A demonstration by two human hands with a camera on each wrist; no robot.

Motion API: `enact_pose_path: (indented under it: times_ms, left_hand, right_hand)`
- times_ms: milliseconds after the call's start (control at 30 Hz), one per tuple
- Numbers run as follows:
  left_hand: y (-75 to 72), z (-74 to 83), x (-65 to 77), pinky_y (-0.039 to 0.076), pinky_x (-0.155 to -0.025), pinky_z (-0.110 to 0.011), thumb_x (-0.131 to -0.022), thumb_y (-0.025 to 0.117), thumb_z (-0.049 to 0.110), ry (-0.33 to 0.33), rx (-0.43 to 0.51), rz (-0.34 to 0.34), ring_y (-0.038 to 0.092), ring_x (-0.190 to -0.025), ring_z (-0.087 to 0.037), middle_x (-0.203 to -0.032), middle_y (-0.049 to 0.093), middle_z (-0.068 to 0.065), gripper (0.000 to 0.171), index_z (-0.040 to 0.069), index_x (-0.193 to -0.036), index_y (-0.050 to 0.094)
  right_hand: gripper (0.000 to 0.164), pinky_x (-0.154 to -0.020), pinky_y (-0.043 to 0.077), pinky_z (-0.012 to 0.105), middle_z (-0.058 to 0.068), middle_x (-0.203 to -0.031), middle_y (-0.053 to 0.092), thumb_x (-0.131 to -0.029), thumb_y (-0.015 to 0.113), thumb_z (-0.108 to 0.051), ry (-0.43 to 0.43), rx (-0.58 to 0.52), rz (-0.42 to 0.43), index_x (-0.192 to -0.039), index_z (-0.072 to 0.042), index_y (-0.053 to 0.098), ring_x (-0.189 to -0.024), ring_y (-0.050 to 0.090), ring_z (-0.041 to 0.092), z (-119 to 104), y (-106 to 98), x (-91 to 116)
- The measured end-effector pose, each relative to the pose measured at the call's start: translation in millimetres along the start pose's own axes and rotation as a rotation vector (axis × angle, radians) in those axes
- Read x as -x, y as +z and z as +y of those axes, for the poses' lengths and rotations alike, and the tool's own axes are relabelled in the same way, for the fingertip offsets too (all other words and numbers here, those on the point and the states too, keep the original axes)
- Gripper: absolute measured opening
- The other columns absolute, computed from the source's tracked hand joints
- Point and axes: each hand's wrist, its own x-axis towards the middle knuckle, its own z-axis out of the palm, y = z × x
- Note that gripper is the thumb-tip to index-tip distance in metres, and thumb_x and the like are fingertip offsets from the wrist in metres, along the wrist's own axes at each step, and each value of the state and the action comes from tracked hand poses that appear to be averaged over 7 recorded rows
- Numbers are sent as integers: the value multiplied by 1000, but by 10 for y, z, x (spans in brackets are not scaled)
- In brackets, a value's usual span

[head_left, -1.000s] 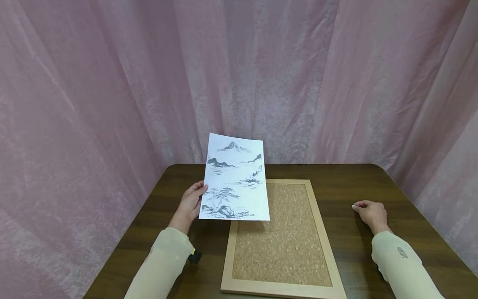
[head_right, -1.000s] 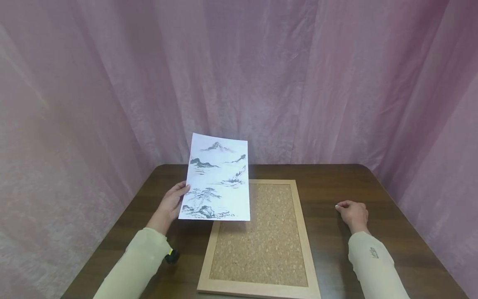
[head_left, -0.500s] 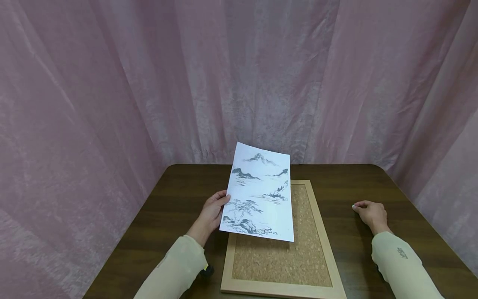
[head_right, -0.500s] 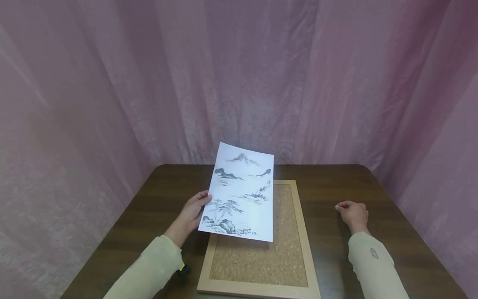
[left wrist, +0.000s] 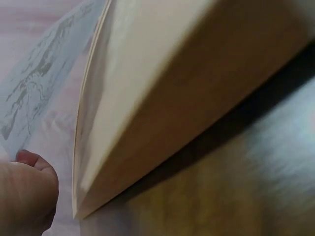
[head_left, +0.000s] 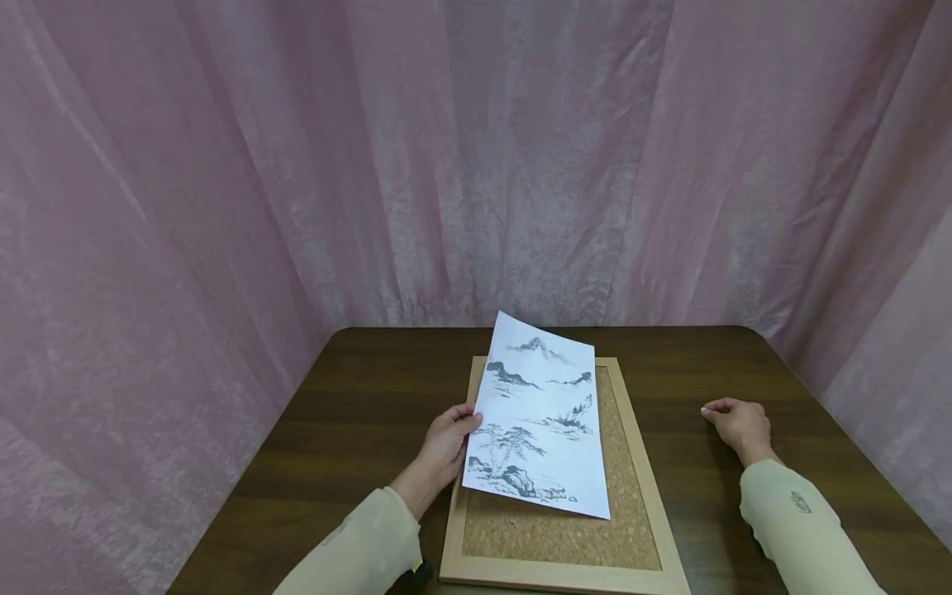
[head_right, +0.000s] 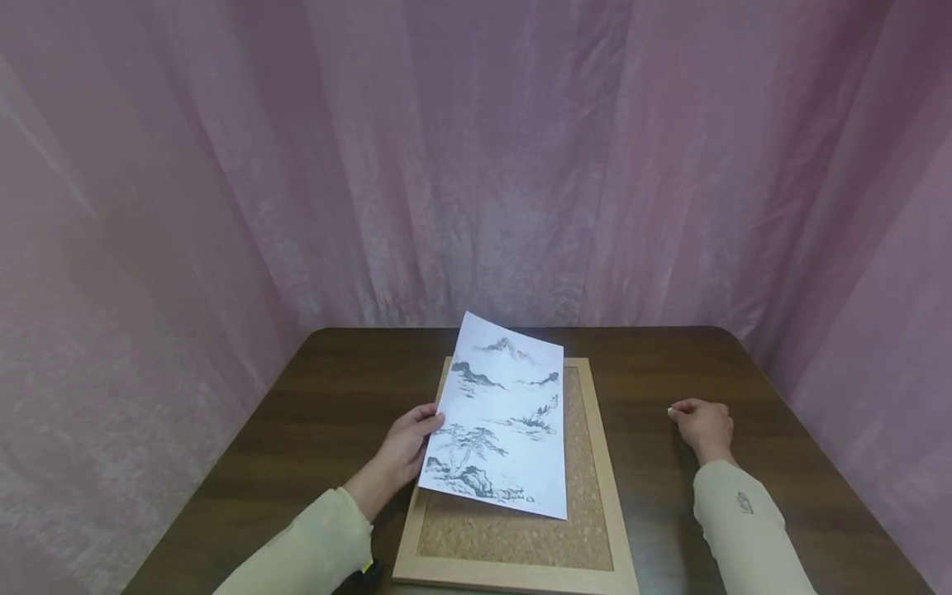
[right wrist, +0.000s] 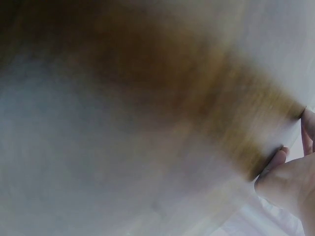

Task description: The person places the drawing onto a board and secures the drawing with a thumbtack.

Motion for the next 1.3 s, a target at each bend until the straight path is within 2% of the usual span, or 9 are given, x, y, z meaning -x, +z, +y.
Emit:
enact_pose_path:
  times_ms: [167,333,533,733,1000,1300]
  left_hand:
    - [59,-83,119,48,-70,-23,-97,63,5,-11,-90,-7,59,-82,-11,-93,60,-2,19,-3,-113,57]
    - [110,-142,228,48,-66,-24,-95,64,4,-26,-141,-12,58,-78,-12,-90,60,-2,22,-5,-115,57]
    - [147,-160,365,45,-70,-25,-93,64,4,-36,-219,-21,54,-80,-13,-90,58,-2,28,-8,-118,57]
    - [151,-175,464,43,-69,-25,-93,66,5,-55,-275,-35,53,-78,-13,-86,57,0,28,-7,-117,58]
    - [122,-212,488,44,-68,-24,-90,68,2,-48,-298,-48,53,-75,-12,-84,56,-1,23,-6,-110,59]
    - [96,-170,454,45,-64,-25,-91,69,7,-32,-338,-20,54,-70,-11,-83,59,1,33,-9,-118,57]
  right_hand:
    - [29,-96,32,62,36,-124,53,-99,59,-21,9,-7,-1,-108,4,70,-113,44,56,-9,-4,3]
    - [30,-96,31,62,36,-126,52,-100,59,-23,19,-9,-6,-109,4,70,-114,44,56,-15,3,4]
    - [33,-98,29,63,37,-127,49,-101,57,-24,3,3,-21,-111,5,68,-117,39,58,-9,2,-8]
    - [32,-96,30,63,37,-125,51,-100,57,-23,-14,8,-15,-110,5,68,-115,40,57,8,13,-10]
    - [31,-94,30,63,36,-120,53,-99,58,-22,-21,3,-5,-108,6,68,-111,41,57,10,25,-13]
    - [33,-97,28,63,37,-123,49,-101,57,-24,3,-5,-25,-111,6,67,-114,39,58,-15,29,-16]
